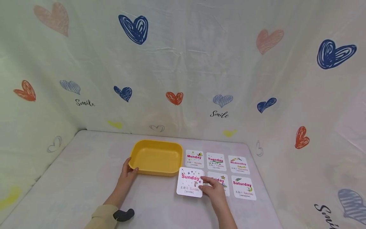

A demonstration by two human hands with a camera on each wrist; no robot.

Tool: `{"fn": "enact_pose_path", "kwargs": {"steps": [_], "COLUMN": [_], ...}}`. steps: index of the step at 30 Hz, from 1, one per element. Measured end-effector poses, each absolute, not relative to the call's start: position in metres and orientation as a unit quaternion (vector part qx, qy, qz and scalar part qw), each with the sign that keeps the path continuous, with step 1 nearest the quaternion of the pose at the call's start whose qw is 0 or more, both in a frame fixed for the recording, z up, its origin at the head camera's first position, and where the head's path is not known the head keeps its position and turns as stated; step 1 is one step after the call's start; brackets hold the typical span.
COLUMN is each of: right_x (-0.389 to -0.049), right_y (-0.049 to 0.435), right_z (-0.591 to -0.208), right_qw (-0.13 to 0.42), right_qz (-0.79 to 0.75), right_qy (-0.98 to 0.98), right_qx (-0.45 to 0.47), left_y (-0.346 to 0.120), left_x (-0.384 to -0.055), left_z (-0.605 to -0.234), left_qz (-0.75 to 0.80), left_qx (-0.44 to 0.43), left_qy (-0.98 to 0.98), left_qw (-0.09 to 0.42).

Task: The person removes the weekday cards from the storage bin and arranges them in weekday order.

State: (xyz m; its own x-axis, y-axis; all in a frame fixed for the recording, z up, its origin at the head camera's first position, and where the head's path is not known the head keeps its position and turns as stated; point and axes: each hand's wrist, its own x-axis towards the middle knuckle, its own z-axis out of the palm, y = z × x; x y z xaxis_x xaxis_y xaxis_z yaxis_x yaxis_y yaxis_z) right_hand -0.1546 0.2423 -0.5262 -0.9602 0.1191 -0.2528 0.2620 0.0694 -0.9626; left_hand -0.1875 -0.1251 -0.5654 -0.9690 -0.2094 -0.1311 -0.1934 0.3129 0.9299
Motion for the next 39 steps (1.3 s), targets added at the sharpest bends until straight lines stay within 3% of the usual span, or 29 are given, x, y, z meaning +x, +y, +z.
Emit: {"fn": "enact_pose_path", "kwargs": {"steps": [11,23,39], "right_x": [-0.141,-0.123,-0.108], "right_y": [0.249,0.259,0.264], "right_z": [-0.548,-0.565,-0.57], "right_qw": [0.048,0.095,0.117], "right_qz": [-0.646,-0.623,-0.607], "right_qy": [0.744,0.755,0.767], "right_qx": [0.161,0.182,0.172], "left_y": [-0.125,-0.124,-0.123], "left_x": [-0.19,-0.19,-0.189], "left_z": [-0.566,-0.566,-0.567], "left_qz": [-0.576,-0.576,-0.567], "left_qx": [0.133,0.132,0.122], "left_qy": [-0.806,-0.806,-0.814], "left_qw": [0.009,0.002,0.019]}}
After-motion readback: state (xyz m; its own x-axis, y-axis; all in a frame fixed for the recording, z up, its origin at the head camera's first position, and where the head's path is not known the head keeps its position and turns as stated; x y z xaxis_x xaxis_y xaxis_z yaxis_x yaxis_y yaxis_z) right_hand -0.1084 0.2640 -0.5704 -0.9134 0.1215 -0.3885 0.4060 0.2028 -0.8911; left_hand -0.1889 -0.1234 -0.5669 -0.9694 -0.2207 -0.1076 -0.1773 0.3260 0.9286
